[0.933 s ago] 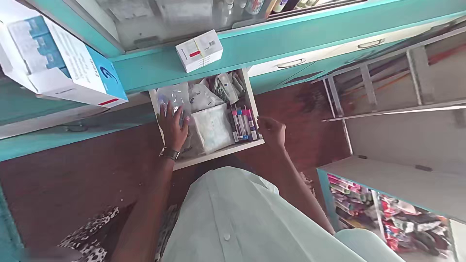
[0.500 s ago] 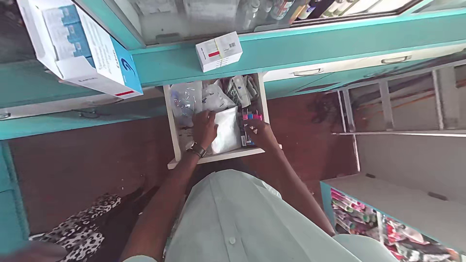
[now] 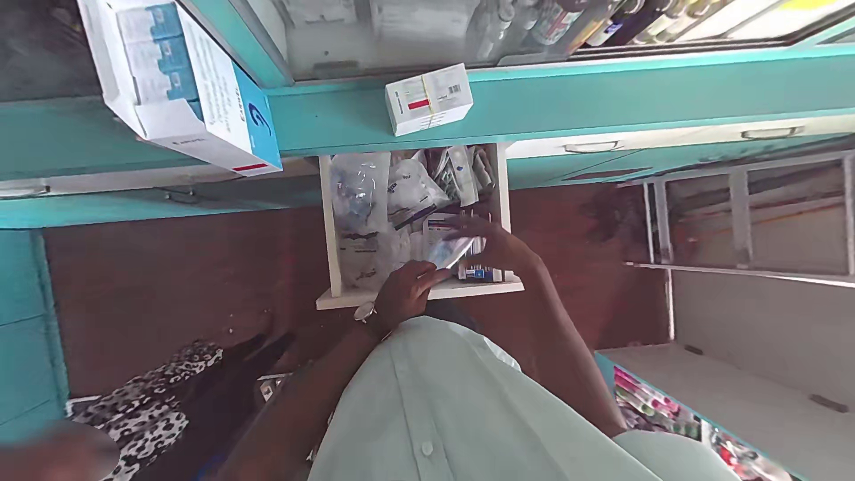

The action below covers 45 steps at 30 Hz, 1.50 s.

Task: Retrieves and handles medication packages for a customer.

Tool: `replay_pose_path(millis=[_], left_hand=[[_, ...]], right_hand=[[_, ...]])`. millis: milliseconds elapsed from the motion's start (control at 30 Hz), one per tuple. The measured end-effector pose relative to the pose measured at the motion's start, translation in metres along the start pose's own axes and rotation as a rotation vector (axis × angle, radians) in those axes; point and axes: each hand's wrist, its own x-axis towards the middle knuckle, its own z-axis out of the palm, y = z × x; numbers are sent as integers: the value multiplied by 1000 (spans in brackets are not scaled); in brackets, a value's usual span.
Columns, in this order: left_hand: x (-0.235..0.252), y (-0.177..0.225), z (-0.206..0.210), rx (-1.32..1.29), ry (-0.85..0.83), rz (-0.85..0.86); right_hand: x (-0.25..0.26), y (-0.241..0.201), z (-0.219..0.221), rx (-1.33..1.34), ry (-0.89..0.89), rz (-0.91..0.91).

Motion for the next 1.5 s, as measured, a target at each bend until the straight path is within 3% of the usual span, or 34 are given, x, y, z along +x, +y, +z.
replay_pose_path(millis=[67, 133, 300, 433, 567, 633, 700, 767, 867, 967, 1233, 1333, 1500], left_hand=[[-6, 2, -4, -72, -35, 24], [-12, -1, -3, -187, -14, 14], [-17, -8, -4, -267, 156, -117], [-10, -26, -4, -160, 324, -409], [-18, -52, -39, -219, 663, -568], [-29, -66, -60, -235, 773, -606], [-46, -74, -74, -97, 737, -579], [-55, -75, -78, 107, 590, -496], [-50, -72, -60, 338, 339, -408], [-39, -79, -27, 400, 224, -384], [-35, -96, -16, 542, -2, -497], [-41, -98, -15, 529, 22, -466], [-56, -81, -12, 445, 235, -389]], right_hand=[[-2, 0, 2, -69, -182, 55], [-5, 2, 7, -137, -229, 64], [-5, 1, 17, -200, -96, 31], [19, -4, 18, -281, -47, 69], [51, -9, 41, -440, 203, 182], [55, -7, 57, -496, 346, 88], [49, -10, 75, -486, 444, -64], [44, -9, 97, -488, 460, -136], [51, 4, 125, -562, 322, -12], [60, 26, 141, -584, 224, 115], [62, 22, 128, -466, 119, 122], [60, 2, 102, -226, 236, 74], [3, -5, 19, -46, 734, 130]])
